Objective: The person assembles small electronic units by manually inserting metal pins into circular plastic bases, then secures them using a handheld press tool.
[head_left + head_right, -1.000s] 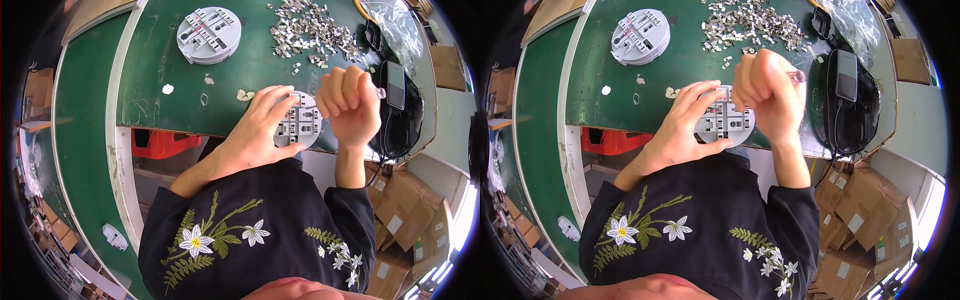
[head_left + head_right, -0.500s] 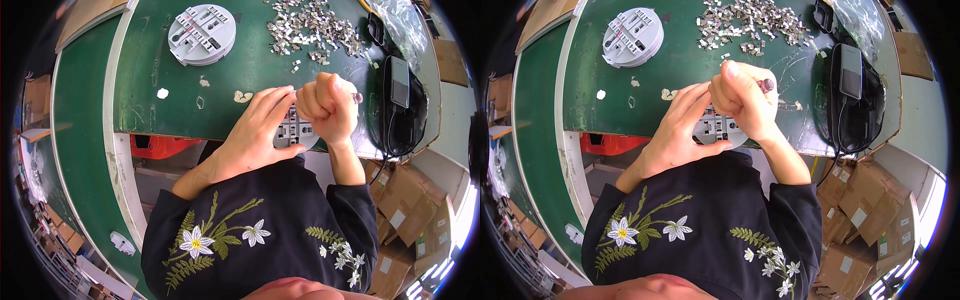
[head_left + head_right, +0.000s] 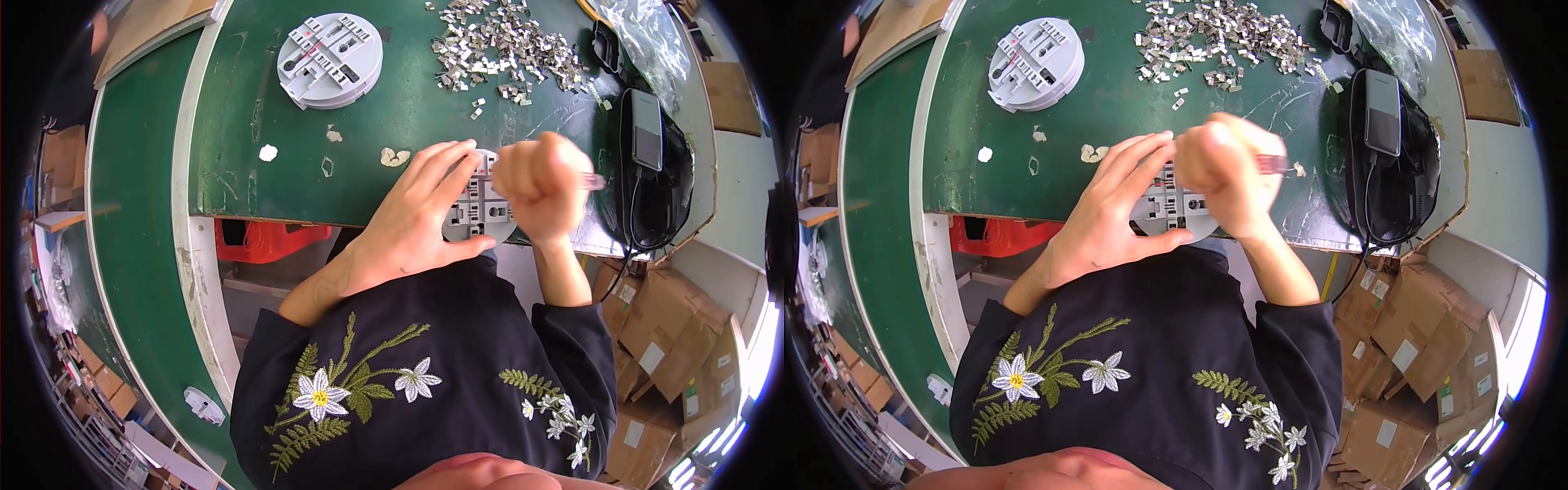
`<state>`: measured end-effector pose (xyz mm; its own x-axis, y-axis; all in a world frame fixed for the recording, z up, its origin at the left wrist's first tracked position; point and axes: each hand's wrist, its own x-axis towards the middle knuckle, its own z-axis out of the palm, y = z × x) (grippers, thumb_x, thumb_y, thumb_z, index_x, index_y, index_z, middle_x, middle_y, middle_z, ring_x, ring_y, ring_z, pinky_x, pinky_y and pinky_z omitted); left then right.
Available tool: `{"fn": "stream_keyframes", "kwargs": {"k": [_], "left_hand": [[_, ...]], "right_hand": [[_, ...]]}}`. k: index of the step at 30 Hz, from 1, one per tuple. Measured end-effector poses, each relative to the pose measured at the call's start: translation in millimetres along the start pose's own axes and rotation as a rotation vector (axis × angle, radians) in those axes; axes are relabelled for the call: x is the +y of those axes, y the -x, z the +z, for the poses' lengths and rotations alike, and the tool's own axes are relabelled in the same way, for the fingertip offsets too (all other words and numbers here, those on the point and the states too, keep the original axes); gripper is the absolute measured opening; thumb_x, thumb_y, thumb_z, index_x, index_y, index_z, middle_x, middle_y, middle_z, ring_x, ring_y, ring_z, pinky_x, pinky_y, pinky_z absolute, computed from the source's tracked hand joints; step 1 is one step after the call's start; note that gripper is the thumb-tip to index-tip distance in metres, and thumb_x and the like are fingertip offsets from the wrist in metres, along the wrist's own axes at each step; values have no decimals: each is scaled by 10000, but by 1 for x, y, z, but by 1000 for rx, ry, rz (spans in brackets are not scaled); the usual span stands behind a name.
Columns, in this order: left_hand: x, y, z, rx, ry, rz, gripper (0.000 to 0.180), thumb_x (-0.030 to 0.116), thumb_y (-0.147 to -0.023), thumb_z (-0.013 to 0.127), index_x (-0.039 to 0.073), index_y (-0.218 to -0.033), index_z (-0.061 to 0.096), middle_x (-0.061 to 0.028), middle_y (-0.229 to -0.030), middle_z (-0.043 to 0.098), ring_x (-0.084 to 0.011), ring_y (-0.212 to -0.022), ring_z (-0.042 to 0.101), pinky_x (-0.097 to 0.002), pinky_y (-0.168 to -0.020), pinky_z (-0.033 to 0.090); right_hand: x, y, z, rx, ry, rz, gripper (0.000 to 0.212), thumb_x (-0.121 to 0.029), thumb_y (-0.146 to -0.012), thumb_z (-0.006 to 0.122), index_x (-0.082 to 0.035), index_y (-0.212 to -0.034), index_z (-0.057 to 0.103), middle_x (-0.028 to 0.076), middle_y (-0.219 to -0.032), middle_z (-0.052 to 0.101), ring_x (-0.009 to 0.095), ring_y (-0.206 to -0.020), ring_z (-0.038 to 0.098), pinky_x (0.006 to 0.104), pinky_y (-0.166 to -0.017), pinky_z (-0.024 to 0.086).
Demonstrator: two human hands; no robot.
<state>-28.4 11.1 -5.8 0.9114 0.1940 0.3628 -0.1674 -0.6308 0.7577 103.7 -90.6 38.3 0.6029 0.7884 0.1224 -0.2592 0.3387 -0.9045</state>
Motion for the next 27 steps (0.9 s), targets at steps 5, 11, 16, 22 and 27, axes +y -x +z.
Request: {"fn": "stream_keyframes", "kwargs": {"k": [5, 11, 16, 22, 27], "left_hand": [[11, 0, -2, -25, -61, -54, 926, 268, -646, 882, -20, -1420, 463, -198, -1438, 479, -358, -1325, 458, -453, -1106, 387], [2, -6, -17, -26, 143, -155, 1069, 361, -635, 899, -42, -1467, 362, -233, -1438, 450, -403, -1291, 460, -440, -1078, 415], [-25, 5, -57, 54, 815, -427, 966, 520, -819, 715, 28, -1537, 296, -277, -1559, 302, -461, -1387, 381, -497, -1120, 392], [-25, -2, -67, 288, 1808, -406, 969, 694, -874, 537, 102, -1574, 221, -341, -1560, 220, -567, -1387, 307, -607, -1130, 350], [-20, -8, -55, 174, 1913, -419, 893, 733, -905, 446, 189, -1579, 229, -227, -1591, 270, -551, -1420, 265, -702, -1138, 296]], "right_hand": [[-21, -2, -26, -30, -348, -196, 381, -211, -1013, 412, -161, -640, 348, -32, -500, 310, 83, -466, 250, 237, -428, 250], [-38, 11, -40, -35, -392, -244, 387, -224, -1021, 418, -159, -645, 354, -31, -514, 313, 85, -458, 247, 230, -420, 255], [-49, 25, -5, -1102, -211, -320, 81, -67, -884, 663, 7, -916, 670, 161, -967, 685, 159, -546, 555, 273, -451, 430], [-46, 58, 23, -1249, -289, -361, 67, -40, -940, 561, 10, -944, 606, 135, -1139, 605, 219, -523, 483, 304, -452, 389], [-48, 62, 22, -1201, -247, -430, 83, -46, -938, 548, -23, -861, 570, 126, -1064, 593, 220, -519, 423, 299, -453, 359]]}}
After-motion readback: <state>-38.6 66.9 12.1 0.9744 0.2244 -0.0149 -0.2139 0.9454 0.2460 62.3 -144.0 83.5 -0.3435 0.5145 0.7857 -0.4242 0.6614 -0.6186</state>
